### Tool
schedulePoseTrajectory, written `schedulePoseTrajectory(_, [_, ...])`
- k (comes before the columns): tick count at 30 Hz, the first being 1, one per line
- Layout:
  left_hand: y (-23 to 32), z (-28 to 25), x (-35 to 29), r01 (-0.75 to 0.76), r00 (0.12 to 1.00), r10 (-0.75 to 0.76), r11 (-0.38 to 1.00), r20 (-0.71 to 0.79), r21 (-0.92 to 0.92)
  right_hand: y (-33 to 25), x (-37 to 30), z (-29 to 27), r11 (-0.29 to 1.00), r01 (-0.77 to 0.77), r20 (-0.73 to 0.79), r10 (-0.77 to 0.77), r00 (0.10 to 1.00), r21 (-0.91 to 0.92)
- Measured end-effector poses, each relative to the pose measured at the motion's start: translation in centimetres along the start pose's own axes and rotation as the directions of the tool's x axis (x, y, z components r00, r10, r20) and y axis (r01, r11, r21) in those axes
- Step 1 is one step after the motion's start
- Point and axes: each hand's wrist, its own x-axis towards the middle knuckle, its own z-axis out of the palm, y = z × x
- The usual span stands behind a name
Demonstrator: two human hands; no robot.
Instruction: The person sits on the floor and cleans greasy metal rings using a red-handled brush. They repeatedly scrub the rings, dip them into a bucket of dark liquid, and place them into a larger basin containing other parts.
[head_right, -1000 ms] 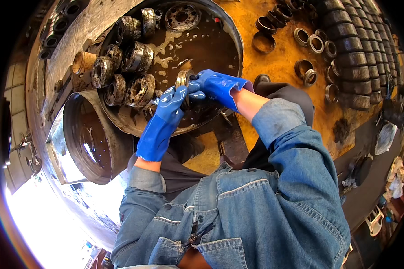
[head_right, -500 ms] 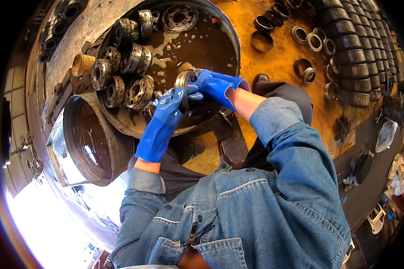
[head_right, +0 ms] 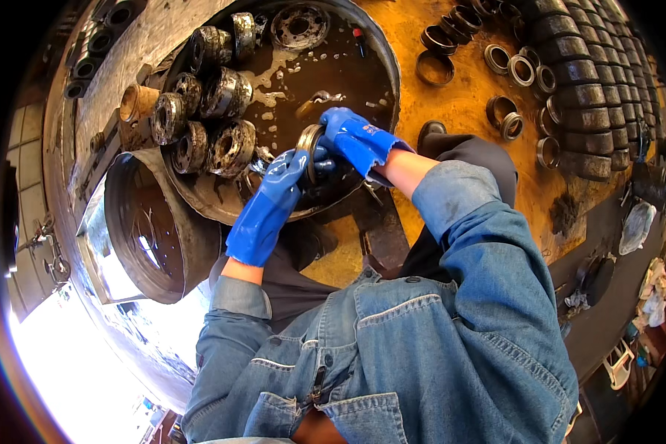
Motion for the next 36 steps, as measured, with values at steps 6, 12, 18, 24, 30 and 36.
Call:
schedulePoseTrajectory(6, [-1.2, -1.7, 0.1, -0.049, 0.999, 0.048, 0.998, 0.014, 0.043, -3.0, -1.4, -1.5, 0.986, 0.032, 0.010, -0.031, 0.999, -0.163])
schedulePoseTrajectory(12, [-1.8, -1.7, 0.1, -0.055, 0.998, 0.050, 0.990, 0.039, 0.127, -1.6, -0.3, -0.8, 0.992, 0.050, -0.033, -0.054, 0.998, -0.119])
schedulePoseTrajectory(18, [-2.5, -2.3, 1.1, -0.124, 0.991, 0.115, 0.982, 0.069, 0.140, -2.9, -2.2, -1.8, 0.969, 0.151, -0.135, -0.179, 0.975, -0.198])
schedulePoseTrajectory(24, [-0.1, 0.0, -0.2, -0.051, 0.995, 0.038, 0.987, 0.088, 0.155, 1.0, 0.5, -0.4, 0.991, 0.072, 0.065, -0.079, 0.995, 0.110])
schedulePoseTrajectory(30, [-1.1, -1.7, -0.4, -0.099, 0.990, 0.095, 0.995, 0.106, 0.034, -2.8, -1.5, -1.6, 0.976, 0.167, -0.013, -0.171, 0.985, -0.137])
schedulePoseTrajectory(36, [-0.6, -1.2, -0.6, -0.084, 0.989, 0.068, 0.989, 0.133, 0.123, -0.5, 0.2, -0.3, 0.974, -0.008, 0.153, -0.028, 0.988, 0.227])
